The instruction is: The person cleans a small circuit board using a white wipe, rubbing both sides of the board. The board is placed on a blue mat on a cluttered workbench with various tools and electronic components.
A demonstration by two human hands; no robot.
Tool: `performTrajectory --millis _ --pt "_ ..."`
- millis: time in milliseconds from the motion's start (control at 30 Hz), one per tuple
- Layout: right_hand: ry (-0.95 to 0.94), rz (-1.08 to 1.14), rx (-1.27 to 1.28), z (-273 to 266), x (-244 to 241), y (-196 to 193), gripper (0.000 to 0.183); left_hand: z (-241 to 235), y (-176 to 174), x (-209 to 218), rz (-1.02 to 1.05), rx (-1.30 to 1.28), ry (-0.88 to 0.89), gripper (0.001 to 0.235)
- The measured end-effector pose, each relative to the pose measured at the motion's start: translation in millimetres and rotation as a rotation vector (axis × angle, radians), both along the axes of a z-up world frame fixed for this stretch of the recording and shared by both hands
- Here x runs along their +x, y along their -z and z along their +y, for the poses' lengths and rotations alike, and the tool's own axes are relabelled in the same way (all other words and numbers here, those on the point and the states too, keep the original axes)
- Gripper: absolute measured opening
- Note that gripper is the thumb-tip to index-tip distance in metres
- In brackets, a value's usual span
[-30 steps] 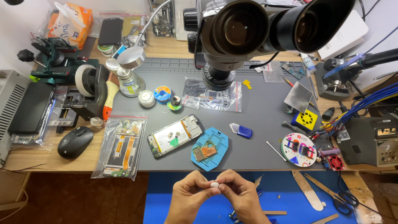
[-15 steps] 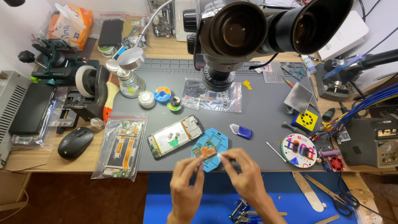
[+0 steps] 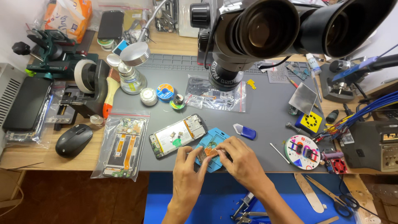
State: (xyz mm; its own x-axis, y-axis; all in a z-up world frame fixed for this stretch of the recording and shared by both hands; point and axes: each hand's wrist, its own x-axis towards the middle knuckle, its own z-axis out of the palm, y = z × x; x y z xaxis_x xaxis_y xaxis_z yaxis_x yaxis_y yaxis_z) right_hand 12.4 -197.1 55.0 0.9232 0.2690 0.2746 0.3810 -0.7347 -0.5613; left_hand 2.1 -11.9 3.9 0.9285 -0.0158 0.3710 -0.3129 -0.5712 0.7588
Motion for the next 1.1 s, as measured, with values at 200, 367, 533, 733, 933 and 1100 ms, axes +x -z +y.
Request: performTrajectory --millis 200,367,533,733,933,1100 --pt "-0.022 -0.027 -0.007 2 5 -1 0.010 0 4 0 0.017 0.008 -0.002 0.039" --pt "-0.020 0.005 -0.038 -4 7 7 0.007 1 5 0 0.007 0.006 0.006 0.039" --pt "-0.023 0.073 0.013 -2 11 0 0.011 1 5 1 0.008 0.007 -0.002 0.040" --pt "-0.023 0.005 -0.099 -4 13 4 0.002 2 6 1 0.012 0.008 0.006 0.040" --pt "0.037 -0.080 -0.159 0 8 10 0.004 1 8 0 0.000 -0.001 -0.003 0.040" --pt "0.181 0.179 0.242 -11 -4 -10 0.007 2 10 -1 0.042 -0.006 -0.016 0.039"
